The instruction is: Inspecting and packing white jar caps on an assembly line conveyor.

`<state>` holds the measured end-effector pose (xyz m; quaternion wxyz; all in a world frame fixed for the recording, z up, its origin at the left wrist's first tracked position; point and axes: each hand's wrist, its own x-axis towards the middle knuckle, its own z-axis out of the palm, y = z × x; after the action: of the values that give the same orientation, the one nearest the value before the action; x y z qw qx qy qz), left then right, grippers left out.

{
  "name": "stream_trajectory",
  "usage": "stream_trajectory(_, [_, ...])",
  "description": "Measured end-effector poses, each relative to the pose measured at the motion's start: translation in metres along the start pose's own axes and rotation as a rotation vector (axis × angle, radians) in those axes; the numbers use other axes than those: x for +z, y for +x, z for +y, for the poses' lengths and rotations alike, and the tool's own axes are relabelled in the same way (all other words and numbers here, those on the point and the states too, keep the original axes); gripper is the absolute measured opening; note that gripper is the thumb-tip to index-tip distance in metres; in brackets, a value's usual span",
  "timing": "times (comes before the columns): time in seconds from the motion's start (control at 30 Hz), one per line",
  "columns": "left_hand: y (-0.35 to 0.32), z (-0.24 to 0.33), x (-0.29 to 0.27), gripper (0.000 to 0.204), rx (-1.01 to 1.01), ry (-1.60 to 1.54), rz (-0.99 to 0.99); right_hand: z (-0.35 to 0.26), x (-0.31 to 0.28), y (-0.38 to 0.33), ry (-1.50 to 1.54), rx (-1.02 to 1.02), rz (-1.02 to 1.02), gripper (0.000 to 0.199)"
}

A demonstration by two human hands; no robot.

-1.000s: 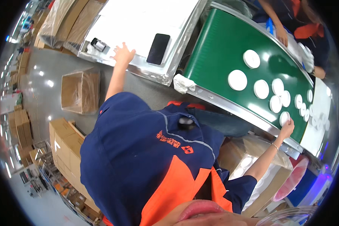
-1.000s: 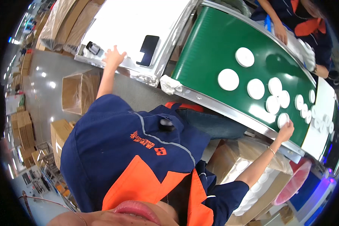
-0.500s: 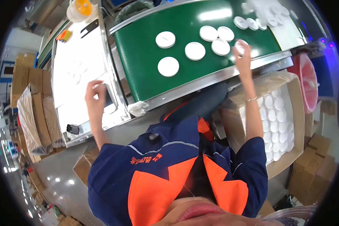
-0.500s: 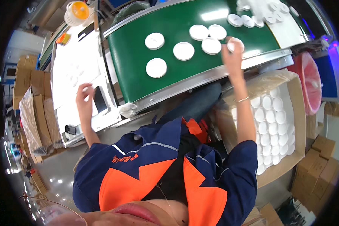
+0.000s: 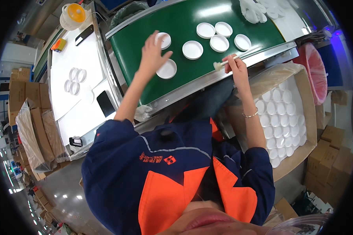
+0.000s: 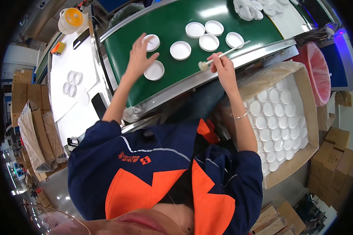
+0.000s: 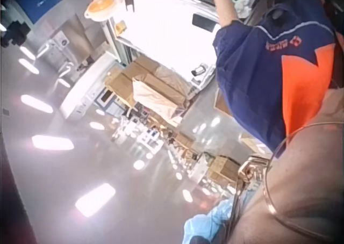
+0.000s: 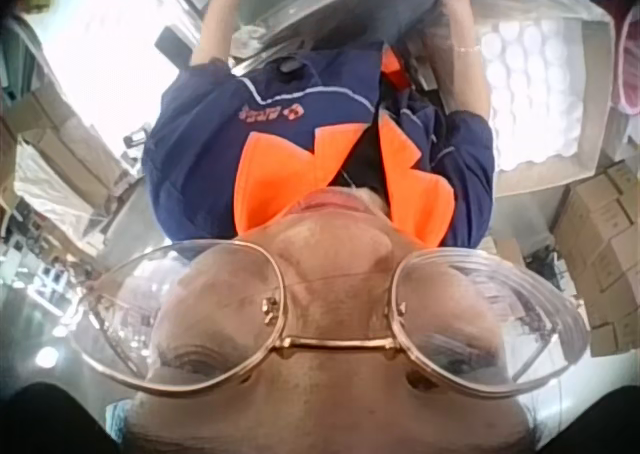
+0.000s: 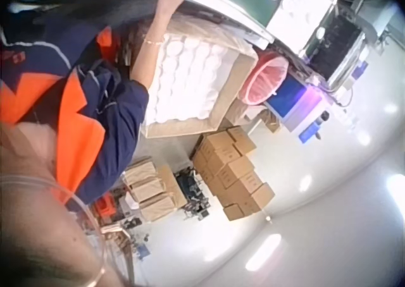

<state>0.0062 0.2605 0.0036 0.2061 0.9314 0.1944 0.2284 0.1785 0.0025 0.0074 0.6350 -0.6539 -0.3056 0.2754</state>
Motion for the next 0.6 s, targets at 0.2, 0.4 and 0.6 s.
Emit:
stream_trajectory(0.2, [0.012,-0.047,0.021,0.083,-0.159,-0.076,0.070,0.005,0.015,0.029,-0.409,-0.257,0.167,0.027])
stream_trajectory(0.4, [-0.003,0.087,-0.068,0.088,0.129,-0.407,0.126,0.027,-0.003,0.070,-0.772,-0.325,0.260,0.023])
stream_trajectory(0.6, [-0.021,0.140,-0.115,0.088,0.234,-0.655,0.101,0.029,0.007,0.078,-0.940,-0.364,0.253,0.027])
